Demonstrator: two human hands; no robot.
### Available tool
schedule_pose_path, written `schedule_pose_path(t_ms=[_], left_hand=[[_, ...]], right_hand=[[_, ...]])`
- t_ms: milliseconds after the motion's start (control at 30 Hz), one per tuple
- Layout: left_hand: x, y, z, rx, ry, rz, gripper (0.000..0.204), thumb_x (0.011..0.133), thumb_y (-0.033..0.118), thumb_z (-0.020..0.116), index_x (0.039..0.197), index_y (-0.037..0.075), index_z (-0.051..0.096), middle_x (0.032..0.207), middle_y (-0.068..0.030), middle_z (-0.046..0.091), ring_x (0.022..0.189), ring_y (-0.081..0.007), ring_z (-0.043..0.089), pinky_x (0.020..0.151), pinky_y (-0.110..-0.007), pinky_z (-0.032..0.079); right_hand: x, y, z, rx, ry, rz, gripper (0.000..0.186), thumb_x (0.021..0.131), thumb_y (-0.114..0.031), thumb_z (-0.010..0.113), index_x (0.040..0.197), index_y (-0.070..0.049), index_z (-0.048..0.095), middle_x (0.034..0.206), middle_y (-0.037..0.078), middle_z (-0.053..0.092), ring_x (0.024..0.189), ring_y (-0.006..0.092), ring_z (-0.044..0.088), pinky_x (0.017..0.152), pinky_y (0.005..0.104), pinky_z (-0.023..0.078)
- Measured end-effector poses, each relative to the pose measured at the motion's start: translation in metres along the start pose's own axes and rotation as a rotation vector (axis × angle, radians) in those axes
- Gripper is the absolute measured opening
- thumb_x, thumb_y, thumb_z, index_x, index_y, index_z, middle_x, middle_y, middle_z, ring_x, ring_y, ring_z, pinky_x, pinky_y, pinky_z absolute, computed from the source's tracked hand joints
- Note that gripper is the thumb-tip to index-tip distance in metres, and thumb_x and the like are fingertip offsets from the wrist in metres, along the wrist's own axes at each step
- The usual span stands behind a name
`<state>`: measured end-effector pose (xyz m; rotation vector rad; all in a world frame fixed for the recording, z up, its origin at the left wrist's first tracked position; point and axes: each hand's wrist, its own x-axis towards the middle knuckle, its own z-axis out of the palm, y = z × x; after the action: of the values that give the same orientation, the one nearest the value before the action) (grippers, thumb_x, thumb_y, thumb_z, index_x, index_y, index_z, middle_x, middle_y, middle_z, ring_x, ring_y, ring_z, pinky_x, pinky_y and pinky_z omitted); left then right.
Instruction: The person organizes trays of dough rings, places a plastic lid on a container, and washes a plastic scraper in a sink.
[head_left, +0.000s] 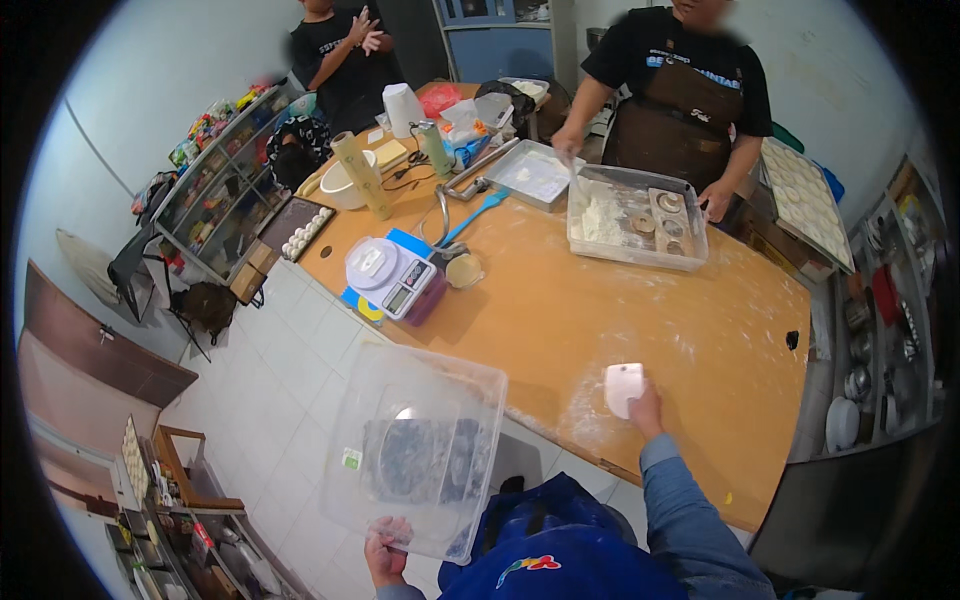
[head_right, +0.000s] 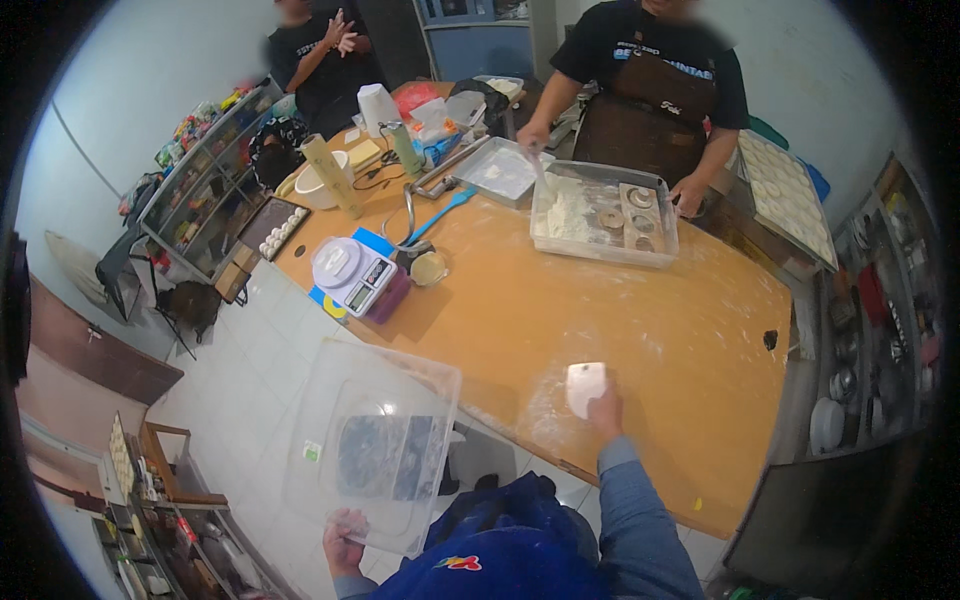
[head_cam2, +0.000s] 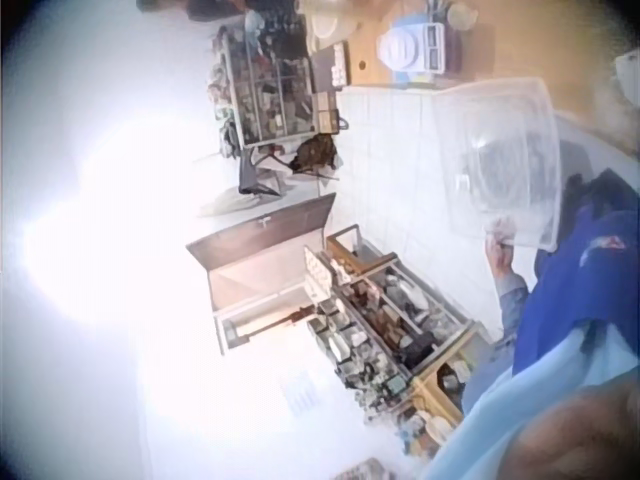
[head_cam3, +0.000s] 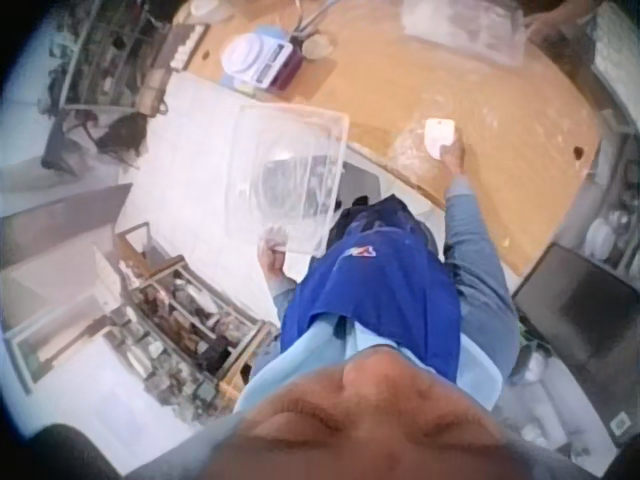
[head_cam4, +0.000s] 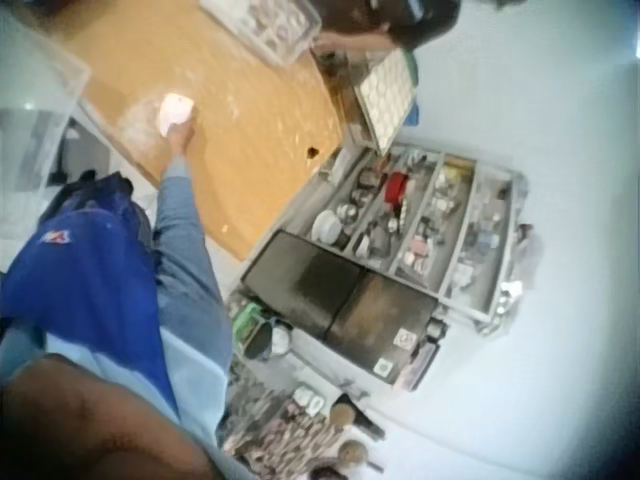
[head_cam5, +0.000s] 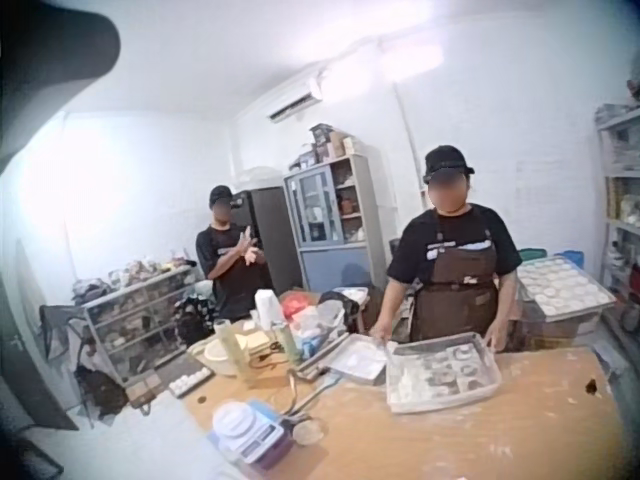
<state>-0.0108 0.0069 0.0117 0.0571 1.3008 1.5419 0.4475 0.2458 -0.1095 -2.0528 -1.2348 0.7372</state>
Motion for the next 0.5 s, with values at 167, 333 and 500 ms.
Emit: schedule_pose_path(t_ms=[167,333,500], left_hand=[[-0.010,0.000,-0.017,-0.090,0.071,0.074,0.043,0.054,0.001,0.039,0.096,-0.002,0.047,0.091,-0.0233,0.052,0.081,-0.0369,0.053,0.074,-0.047,0.044],[-0.014,0.000,-0.016,-0.105,0.092,0.112,0.043,0.053,0.001,0.041,0.096,-0.002,0.046,0.091,-0.0231,0.052,0.080,-0.0365,0.053,0.074,-0.047,0.044],[-0.014,-0.008,-0.016,-0.111,0.088,0.118,0.044,0.052,0.002,0.042,0.096,-0.002,0.046,0.090,-0.0225,0.052,0.080,-0.0360,0.053,0.075,-0.047,0.044]], right_hand=[[-0.022,-0.049,0.024,0.106,-0.292,-0.213,0.041,0.064,0.003,0.056,0.104,-0.001,0.048,0.094,0.017,0.057,0.091,0.0287,0.055,0.077,0.0350,0.043],[0.069,-0.041,-0.015,0.054,0.181,-0.026,0.038,0.066,0.003,0.053,0.103,-0.002,0.049,0.090,0.018,0.058,0.086,0.0296,0.057,0.072,0.0358,0.045],[0.133,-0.020,-0.026,-0.028,0.174,-0.042,0.041,0.068,0.000,0.043,0.108,-0.003,0.047,0.095,0.021,0.056,0.094,0.0334,0.053,0.077,0.0385,0.043]])
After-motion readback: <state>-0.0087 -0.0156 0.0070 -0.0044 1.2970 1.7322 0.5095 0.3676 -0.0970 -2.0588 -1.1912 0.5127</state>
